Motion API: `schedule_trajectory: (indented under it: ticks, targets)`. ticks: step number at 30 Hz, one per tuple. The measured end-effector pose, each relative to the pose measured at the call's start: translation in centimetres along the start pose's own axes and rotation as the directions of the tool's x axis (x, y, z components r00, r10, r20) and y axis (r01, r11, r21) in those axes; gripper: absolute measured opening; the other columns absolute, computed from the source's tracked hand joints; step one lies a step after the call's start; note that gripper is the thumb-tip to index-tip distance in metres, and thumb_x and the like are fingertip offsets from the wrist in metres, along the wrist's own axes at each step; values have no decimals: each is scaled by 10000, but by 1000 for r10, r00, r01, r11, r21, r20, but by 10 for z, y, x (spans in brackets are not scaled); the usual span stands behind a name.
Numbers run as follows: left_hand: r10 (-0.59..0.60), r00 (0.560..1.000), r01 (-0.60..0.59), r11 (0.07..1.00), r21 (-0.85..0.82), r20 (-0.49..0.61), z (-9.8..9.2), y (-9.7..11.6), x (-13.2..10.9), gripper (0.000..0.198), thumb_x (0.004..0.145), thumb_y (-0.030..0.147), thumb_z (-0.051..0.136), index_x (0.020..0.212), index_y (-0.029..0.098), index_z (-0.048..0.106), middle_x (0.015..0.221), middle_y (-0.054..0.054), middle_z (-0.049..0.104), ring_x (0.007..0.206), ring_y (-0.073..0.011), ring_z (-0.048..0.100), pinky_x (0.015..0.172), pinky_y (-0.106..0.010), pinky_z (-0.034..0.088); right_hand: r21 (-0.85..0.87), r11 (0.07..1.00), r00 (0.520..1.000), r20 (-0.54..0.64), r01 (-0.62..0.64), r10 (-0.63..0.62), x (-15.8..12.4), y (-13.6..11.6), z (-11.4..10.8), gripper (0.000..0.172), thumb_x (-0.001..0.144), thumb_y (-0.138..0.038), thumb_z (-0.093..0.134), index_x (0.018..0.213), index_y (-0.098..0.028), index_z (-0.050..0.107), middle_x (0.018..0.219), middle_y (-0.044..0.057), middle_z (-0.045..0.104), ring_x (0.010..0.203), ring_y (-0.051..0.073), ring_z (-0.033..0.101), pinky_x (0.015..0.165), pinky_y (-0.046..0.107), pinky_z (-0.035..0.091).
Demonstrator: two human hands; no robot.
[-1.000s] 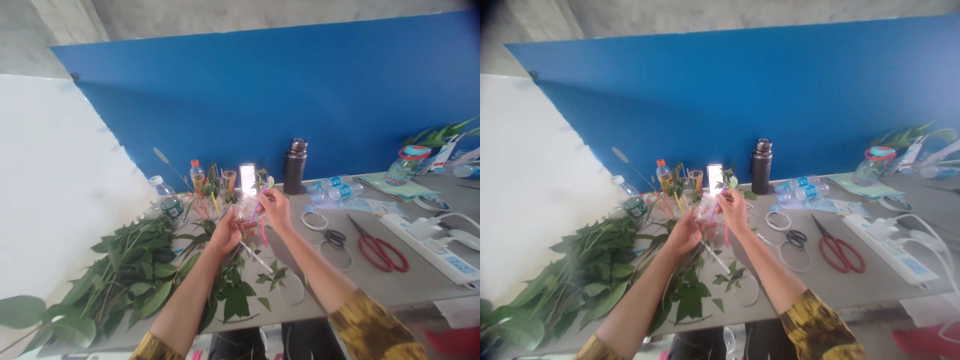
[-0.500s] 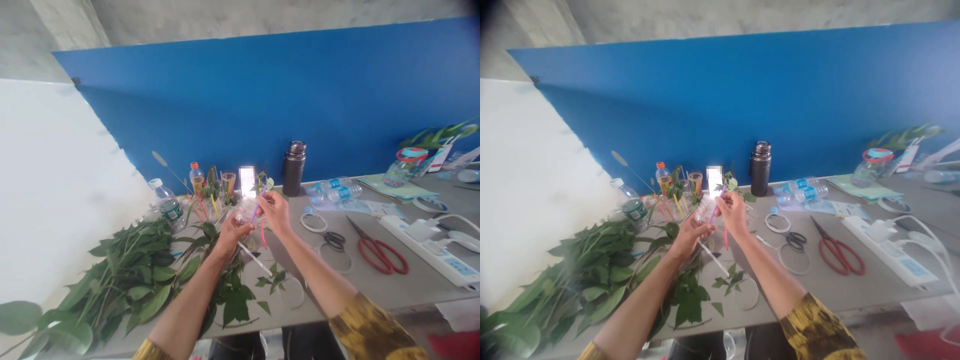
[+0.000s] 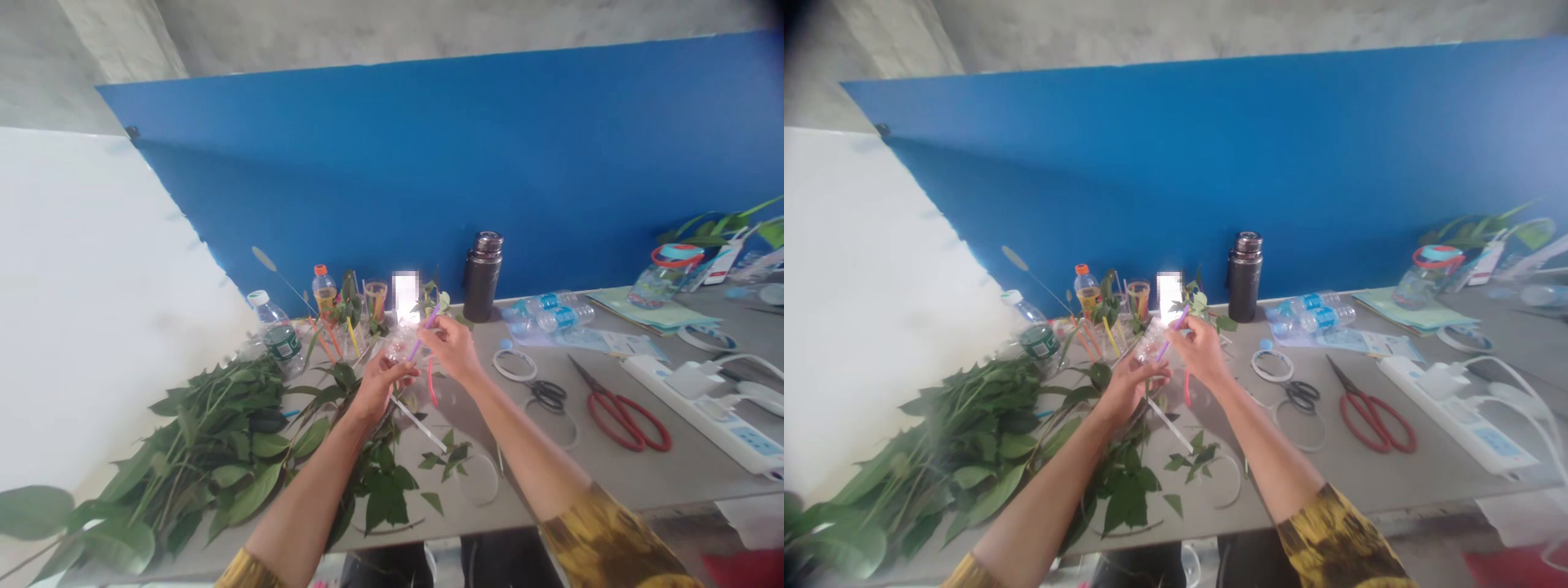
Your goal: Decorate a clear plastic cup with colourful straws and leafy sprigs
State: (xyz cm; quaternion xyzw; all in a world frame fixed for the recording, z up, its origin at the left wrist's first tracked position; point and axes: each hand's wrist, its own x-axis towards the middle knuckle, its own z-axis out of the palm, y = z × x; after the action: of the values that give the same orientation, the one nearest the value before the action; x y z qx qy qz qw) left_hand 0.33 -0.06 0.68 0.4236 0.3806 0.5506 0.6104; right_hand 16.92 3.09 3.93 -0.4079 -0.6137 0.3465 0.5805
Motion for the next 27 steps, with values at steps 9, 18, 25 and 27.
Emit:
schedule_trajectory:
  ticks: [9, 18, 25, 27]
  targets:
    - [5, 1000, -3, 998, -57, 30, 0, -3, 1, 518, 604, 316, 931, 1040, 164, 699, 901, -79, 755, 794, -244, 733, 789, -385, 526, 33, 999, 999, 38, -6, 5, 1, -1, -1, 249, 772, -428, 724, 870, -199, 710, 707, -5, 673, 585, 155, 557, 551, 266, 432]
    - [59, 996, -59, 998, -4, 72, 4, -2, 0, 674, 577, 272, 942, 1172, 179, 641, 975, -67, 746, 842, -238, 736, 762, -348, 533, 71, 996, 999, -12, 50, -50, 0, 10, 5, 225, 788, -409, 726, 864, -201, 688, 766, 2, 673, 675, 174, 598, 647, 289, 476]
    - [98, 995, -98, 995, 21, -1, 1, -3, 0, 656, 674, 375, 898, 1239, 180, 627, 936, -94, 781, 787, -247, 755, 777, -354, 513, -5, 995, 995, 1, 102, -102, -2, 18, 7, 181, 828, -376, 712, 890, -208, 683, 762, 2, 644, 663, 166, 566, 646, 285, 455]
    - [118, 993, -116, 992, 47, -27, 0, -5, 1, 597, 668, 387, 901, 1165, 156, 663, 928, -104, 787, 748, -239, 751, 782, -356, 513, -41, 993, 994, -2, 112, -112, -2, 18, 7, 168, 835, -365, 703, 890, -208, 678, 761, 4, 639, 666, 165, 553, 634, 279, 444]
